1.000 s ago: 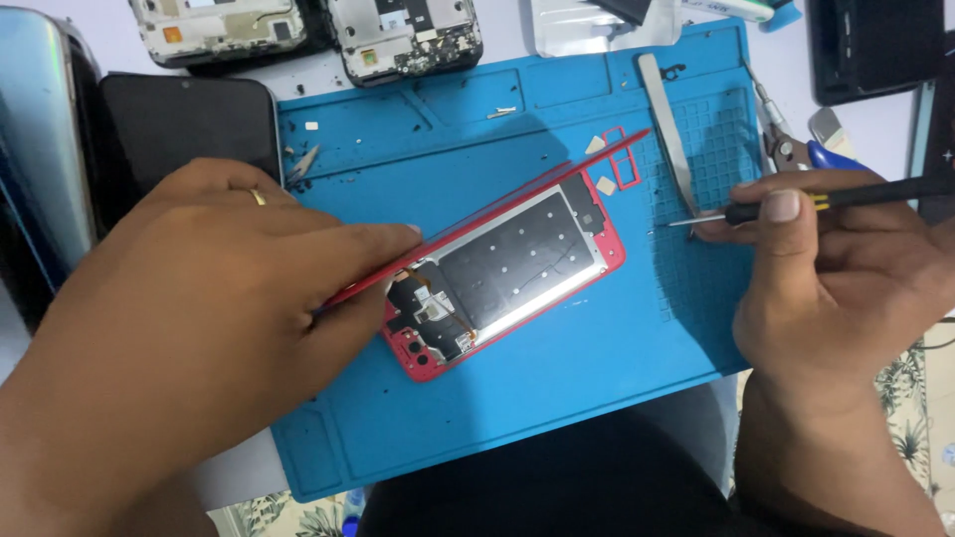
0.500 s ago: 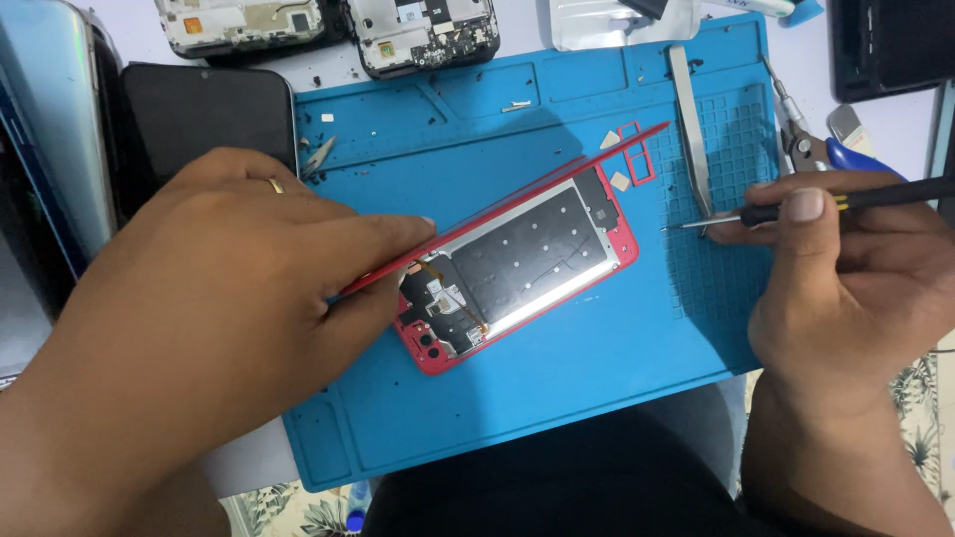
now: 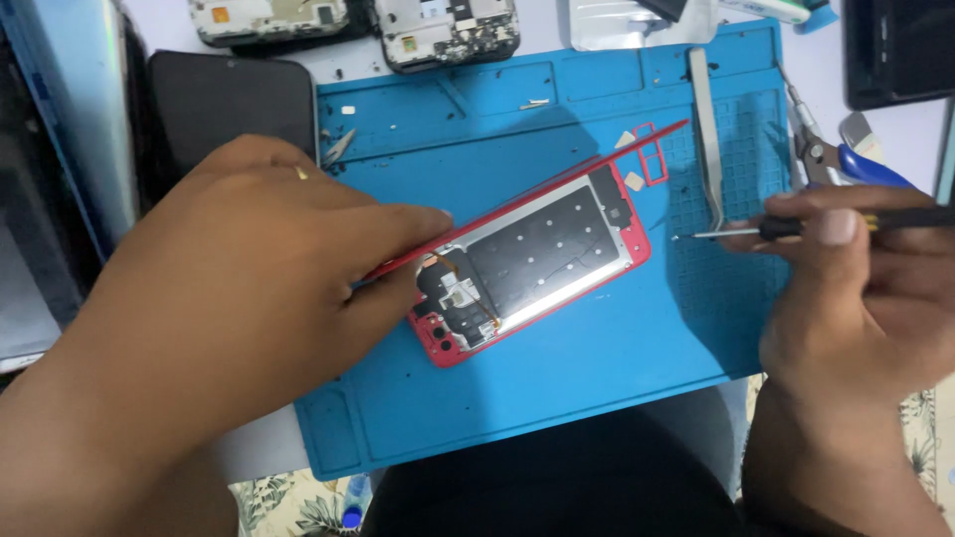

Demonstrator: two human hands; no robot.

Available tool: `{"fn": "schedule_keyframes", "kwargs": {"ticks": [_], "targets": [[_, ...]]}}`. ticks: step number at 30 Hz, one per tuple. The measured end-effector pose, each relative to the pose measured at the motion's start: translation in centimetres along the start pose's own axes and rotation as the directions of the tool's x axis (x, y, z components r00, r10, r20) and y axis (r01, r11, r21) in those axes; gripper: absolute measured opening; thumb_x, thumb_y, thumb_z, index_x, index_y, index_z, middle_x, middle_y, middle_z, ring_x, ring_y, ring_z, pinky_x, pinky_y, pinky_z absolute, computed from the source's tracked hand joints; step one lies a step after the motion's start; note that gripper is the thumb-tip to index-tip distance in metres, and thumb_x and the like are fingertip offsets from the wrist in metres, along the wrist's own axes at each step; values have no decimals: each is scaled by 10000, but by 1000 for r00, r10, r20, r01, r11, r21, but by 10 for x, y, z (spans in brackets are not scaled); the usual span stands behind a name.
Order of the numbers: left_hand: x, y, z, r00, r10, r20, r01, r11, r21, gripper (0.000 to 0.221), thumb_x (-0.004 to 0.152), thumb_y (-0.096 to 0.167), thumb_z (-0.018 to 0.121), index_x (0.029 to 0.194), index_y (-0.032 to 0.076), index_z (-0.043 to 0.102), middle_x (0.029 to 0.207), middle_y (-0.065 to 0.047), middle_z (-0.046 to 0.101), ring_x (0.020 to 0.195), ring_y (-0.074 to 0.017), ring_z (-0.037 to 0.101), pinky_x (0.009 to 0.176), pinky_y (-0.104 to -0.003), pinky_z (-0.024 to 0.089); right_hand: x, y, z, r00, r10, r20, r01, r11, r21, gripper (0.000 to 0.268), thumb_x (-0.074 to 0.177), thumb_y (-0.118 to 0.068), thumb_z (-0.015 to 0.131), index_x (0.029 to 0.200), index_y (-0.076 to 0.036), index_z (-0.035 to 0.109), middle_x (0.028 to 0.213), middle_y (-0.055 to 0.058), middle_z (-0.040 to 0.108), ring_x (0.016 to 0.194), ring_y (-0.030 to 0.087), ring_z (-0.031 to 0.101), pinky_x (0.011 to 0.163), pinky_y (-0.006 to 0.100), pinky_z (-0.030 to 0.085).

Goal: Reassembling a red smartphone by attaching the back cover, screwing in internal components, and inserting the SIM tray.

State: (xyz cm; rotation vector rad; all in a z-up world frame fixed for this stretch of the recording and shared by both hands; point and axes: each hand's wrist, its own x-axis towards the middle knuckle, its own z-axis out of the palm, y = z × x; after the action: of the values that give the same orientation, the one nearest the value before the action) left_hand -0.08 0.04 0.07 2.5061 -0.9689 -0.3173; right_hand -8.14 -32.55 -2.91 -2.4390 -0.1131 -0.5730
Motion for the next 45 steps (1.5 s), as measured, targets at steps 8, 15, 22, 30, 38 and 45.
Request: {"fn": "schedule_keyframes", "kwargs": {"ticks": [8, 15, 22, 30, 38, 45], "targets": [[-3, -5, 2, 999, 40, -17, -40, 999, 25, 187, 961, 223, 587, 972, 228, 774, 621, 12, 720, 513, -335, 586, 790, -466, 432, -10, -72, 16, 983, 153, 104, -171, 964, 202, 383, 1154, -123, 427, 1007, 196, 579, 1051, 335, 624, 813, 369, 736, 753, 366, 595], [-5, -7, 5, 995, 78, -61, -73, 994, 83, 167, 954, 212, 595, 888, 228, 747, 519, -6, 644, 452, -354, 553, 754, -509, 467, 6, -93, 30, 917, -145, 373, 81, 980, 182, 239, 1022, 77, 464, 881, 143, 645, 854, 251, 726, 964, 292, 724, 818, 388, 626], [-5, -7, 5, 998, 57, -37, -51, 990, 132, 145, 941, 242, 614, 842, 237, 720, 525, 2, 650, 494, -381, 583, 802, -513, 469, -11, -86, 36, 950, 65, 304, -164, 936, 313, 725, 1089, 47, 491, 1554, -52, -56, 1045, 271, 721, 768, 288, 837, 898, 401, 750], [-4, -7, 4, 998, 51, -27, -48, 994, 96, 147, 957, 270, 617, 960, 239, 760, 566, -12, 697, 515, -376, 607, 802, -539, 477, -23, -64, 33, 946, 44, 322, -206, 847, 490, 803, 1157, 55, 498, 1684, -286, -2, 1139, 291, 716, 830, 375, 896, 1028, 536, 856], [-4, -8, 4, 998, 60, -23, -57, 993, 104, 159, 968, 277, 605, 985, 247, 760, 545, -3, 684, 507, -355, 609, 794, -531, 478, -11, -74, 34, 937, -28, 349, -118, 914, 388, 724, 1128, 67, 471, 1596, -183, -21, 1086, 284, 683, 820, 324, 856, 987, 474, 789], [-4, -7, 5, 998, 50, -30, -47, 992, 114, 162, 958, 266, 601, 969, 258, 763, 528, -8, 669, 506, -375, 601, 790, -527, 470, -11, -74, 34, 929, -42, 368, -125, 900, 418, 741, 1138, 106, 462, 1598, -247, 1, 1112, 290, 660, 851, 342, 858, 981, 494, 805]]}}
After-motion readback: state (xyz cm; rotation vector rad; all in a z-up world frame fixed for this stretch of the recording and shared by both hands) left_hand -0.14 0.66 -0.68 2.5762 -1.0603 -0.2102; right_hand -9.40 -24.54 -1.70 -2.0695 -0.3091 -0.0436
